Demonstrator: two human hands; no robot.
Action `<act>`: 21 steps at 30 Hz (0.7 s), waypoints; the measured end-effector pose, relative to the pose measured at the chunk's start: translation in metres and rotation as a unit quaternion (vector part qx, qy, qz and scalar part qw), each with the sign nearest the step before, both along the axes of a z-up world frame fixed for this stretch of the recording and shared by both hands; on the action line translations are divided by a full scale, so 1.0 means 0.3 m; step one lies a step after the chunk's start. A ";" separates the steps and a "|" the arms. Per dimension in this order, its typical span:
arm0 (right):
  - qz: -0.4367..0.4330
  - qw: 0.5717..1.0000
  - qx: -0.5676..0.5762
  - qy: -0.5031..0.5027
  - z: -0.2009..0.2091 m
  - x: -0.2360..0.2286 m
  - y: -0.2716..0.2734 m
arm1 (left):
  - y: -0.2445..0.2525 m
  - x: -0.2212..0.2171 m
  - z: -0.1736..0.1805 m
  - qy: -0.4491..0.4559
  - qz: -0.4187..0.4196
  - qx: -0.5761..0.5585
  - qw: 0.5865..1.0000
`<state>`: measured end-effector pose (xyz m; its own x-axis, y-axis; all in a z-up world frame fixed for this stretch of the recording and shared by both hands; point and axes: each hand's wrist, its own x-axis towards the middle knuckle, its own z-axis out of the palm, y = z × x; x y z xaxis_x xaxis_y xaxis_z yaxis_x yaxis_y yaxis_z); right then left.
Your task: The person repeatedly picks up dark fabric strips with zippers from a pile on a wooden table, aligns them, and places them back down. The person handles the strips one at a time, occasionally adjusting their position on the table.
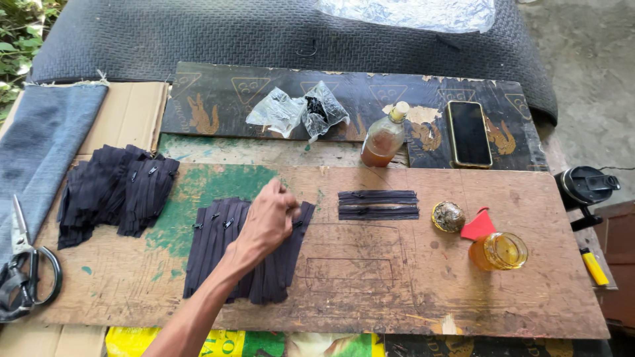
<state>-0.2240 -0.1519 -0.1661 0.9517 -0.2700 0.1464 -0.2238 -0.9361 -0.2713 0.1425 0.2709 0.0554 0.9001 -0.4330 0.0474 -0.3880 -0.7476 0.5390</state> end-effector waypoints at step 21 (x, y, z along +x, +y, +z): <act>-0.094 0.838 0.518 -0.147 0.577 0.259 0.374 | -0.248 -0.273 0.087 0.025 -0.224 -0.182 0.957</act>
